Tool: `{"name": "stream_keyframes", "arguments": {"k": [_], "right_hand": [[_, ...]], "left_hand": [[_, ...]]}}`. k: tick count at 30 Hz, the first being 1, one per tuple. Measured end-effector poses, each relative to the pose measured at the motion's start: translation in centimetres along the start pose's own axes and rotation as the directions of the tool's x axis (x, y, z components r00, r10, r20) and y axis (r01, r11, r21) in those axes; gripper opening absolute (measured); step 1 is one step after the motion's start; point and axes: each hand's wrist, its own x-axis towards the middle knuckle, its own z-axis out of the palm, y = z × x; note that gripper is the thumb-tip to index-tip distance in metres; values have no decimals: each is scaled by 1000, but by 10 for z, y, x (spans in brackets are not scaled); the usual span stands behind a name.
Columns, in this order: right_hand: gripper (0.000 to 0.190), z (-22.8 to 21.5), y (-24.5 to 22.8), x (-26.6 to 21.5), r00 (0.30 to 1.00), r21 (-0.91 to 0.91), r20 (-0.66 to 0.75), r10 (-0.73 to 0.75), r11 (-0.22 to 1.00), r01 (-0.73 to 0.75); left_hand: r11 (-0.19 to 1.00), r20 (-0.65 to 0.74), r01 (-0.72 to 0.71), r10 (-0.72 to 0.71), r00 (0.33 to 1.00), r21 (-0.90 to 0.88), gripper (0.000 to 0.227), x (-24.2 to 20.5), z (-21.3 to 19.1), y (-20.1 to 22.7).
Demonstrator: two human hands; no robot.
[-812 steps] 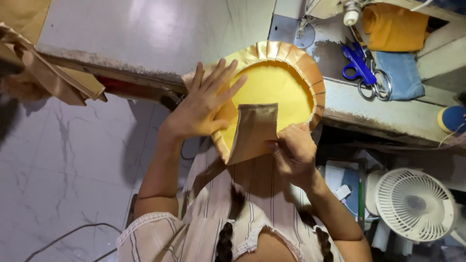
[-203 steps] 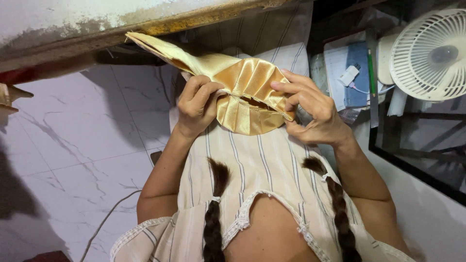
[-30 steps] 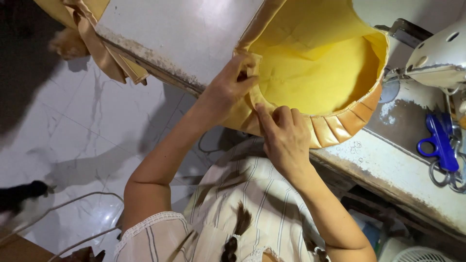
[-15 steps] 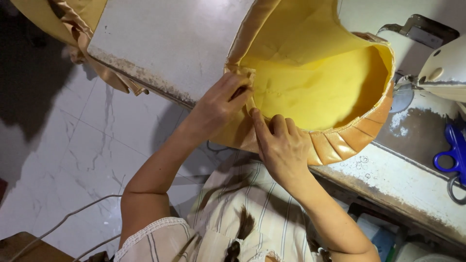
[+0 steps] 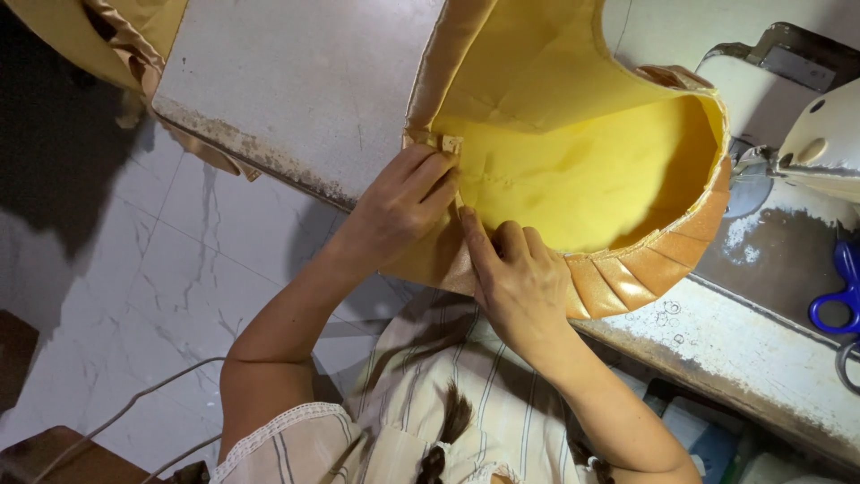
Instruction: A person is measuring the circumference of a pleated gold fabric component using a tape measure and making adjustments to the pleats at a sewing workstation.
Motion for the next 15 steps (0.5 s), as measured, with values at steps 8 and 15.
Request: {"name": "stream_keyframes", "arguments": {"k": [8,15], "right_hand": [[35,0,0,0,1000,8,7,6,1000,-6],[34,1,0,-1,1000,9,12,0,1000,0]], "left_hand": [[999,26,-13,14,1000,-32,14,8,-8,0],[994,84,-74,67,994,82,18,13,-14,2]]}}
